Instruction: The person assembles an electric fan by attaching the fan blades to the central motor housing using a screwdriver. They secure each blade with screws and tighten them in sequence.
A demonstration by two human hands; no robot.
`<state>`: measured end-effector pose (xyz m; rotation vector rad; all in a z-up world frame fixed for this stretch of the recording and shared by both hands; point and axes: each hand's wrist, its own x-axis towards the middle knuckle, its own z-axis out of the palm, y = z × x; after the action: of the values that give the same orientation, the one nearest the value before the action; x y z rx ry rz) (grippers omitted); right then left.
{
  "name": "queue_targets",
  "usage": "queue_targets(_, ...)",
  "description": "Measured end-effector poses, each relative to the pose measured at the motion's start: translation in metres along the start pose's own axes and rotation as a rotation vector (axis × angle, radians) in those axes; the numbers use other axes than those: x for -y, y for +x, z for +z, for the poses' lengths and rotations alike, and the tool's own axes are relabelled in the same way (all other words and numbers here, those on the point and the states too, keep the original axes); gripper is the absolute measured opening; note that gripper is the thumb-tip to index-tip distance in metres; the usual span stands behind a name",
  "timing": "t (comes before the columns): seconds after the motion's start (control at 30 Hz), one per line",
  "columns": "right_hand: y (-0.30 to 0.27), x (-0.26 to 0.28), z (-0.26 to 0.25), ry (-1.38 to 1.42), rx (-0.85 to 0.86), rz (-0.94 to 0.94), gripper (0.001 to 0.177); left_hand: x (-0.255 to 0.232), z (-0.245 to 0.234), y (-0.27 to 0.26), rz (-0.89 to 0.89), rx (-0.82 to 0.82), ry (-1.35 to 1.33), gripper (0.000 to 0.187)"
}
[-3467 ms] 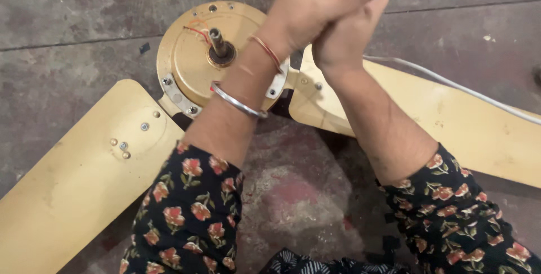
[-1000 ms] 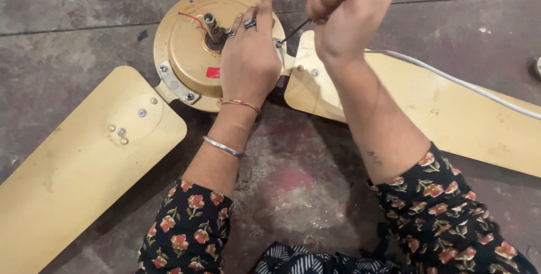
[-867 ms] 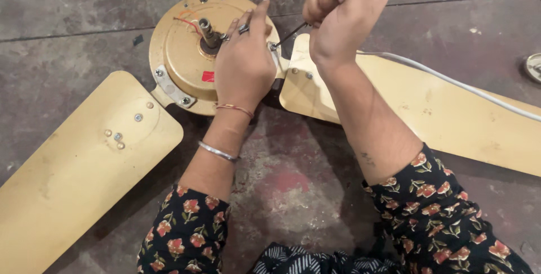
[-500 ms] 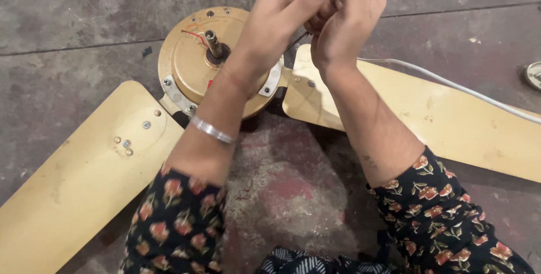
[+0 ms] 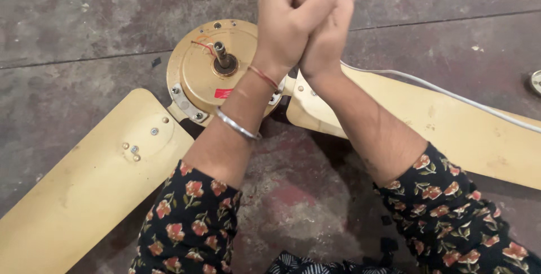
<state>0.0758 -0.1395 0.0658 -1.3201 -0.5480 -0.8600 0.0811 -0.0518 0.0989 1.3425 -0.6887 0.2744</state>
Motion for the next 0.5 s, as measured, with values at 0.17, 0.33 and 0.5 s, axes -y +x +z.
queue_targets(0.17, 0.002, -0.001, 0.002, 0.174, 0.141, 0.197, 0.032, -0.012, 0.003, -0.020, 0.024, -0.168, -0.058, 0.012)
queue_targets(0.33, 0.010, -0.007, -0.003, 0.192, 0.348, 0.324, 0.023, -0.013, 0.010, -0.025, 0.096, -0.354, -0.046, 0.013)
queue_targets(0.5, 0.031, -0.012, -0.010, 0.387, 0.687, 0.450, 0.022, -0.008, 0.028, -0.041, 0.154, -0.479, 0.010, 0.017)
